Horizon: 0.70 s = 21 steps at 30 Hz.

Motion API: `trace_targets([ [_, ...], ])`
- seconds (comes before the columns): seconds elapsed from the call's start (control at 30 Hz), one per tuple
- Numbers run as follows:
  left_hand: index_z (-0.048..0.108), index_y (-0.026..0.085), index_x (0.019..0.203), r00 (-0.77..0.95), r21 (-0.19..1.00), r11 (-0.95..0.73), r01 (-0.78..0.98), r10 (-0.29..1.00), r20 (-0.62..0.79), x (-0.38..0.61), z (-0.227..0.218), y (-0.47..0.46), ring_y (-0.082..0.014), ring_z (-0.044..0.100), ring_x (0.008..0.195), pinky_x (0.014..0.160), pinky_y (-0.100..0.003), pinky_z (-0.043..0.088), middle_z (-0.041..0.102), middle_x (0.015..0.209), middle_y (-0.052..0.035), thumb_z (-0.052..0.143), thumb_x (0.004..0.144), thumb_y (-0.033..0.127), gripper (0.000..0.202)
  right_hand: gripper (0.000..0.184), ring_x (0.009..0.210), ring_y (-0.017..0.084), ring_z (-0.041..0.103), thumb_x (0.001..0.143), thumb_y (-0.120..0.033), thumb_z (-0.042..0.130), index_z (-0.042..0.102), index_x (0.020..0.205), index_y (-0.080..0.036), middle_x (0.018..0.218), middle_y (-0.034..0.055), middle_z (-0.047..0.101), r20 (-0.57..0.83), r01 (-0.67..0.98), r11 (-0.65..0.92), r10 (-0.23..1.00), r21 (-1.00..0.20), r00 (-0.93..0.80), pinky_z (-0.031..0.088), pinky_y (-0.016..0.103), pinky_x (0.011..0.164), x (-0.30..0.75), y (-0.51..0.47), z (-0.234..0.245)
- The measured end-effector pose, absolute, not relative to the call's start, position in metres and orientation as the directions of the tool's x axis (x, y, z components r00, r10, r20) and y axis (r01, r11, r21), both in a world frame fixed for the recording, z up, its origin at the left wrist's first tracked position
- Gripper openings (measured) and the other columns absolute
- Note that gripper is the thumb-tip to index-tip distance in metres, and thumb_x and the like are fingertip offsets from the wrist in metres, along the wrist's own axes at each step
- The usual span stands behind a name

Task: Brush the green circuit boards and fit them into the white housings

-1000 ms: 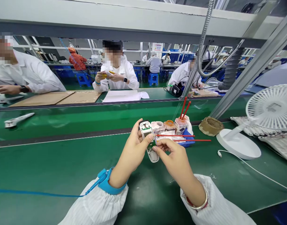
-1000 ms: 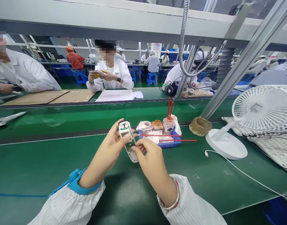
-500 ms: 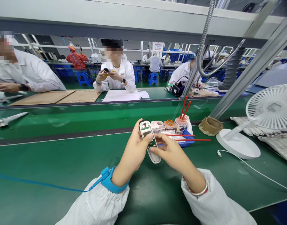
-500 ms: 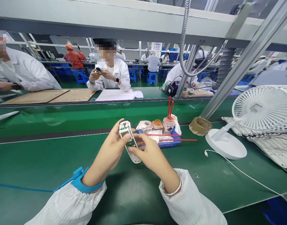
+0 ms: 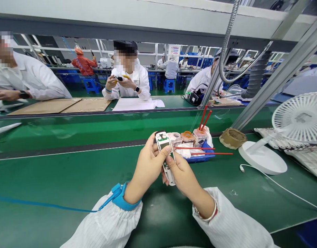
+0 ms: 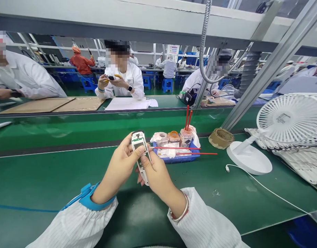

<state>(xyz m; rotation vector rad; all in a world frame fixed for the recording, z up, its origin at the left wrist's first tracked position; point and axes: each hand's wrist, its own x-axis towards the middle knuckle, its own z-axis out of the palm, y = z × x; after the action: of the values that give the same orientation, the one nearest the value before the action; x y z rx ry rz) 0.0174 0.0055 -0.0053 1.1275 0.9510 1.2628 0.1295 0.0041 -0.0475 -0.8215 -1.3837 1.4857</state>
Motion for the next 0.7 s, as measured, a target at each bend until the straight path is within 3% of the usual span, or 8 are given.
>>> trace_targets([
  [0.37,0.039,0.027,0.122,0.233,0.941,0.05,-0.336,0.972,0.031,0.023,0.004,-0.008,-0.0113,0.054,0.033,0.023,-0.024,0.043,0.063,0.096,-0.0057,0.062,0.078,0.029,0.05,0.038,0.035,0.009,0.048,0.084,-0.047,0.057,0.046,0.109,-0.02,0.054,-0.005,0.054,0.059,-0.364,-0.054,0.954,-0.93,-0.295,0.038,0.018,0.032,0.128,-0.015,-0.044],
  [0.7,0.04,0.024,0.121,0.238,0.94,0.06,-0.335,0.971,0.023,0.025,-0.001,0.0,-0.0128,0.053,0.031,0.022,-0.022,0.042,0.06,0.074,-0.0002,0.061,0.079,0.032,0.048,0.039,0.037,0.009,0.051,0.082,-0.044,0.061,0.047,0.109,-0.02,0.056,-0.005,0.055,0.015,-0.431,-0.132,0.947,-0.892,-0.322,0.042,0.017,0.033,0.129,-0.009,-0.042],
])
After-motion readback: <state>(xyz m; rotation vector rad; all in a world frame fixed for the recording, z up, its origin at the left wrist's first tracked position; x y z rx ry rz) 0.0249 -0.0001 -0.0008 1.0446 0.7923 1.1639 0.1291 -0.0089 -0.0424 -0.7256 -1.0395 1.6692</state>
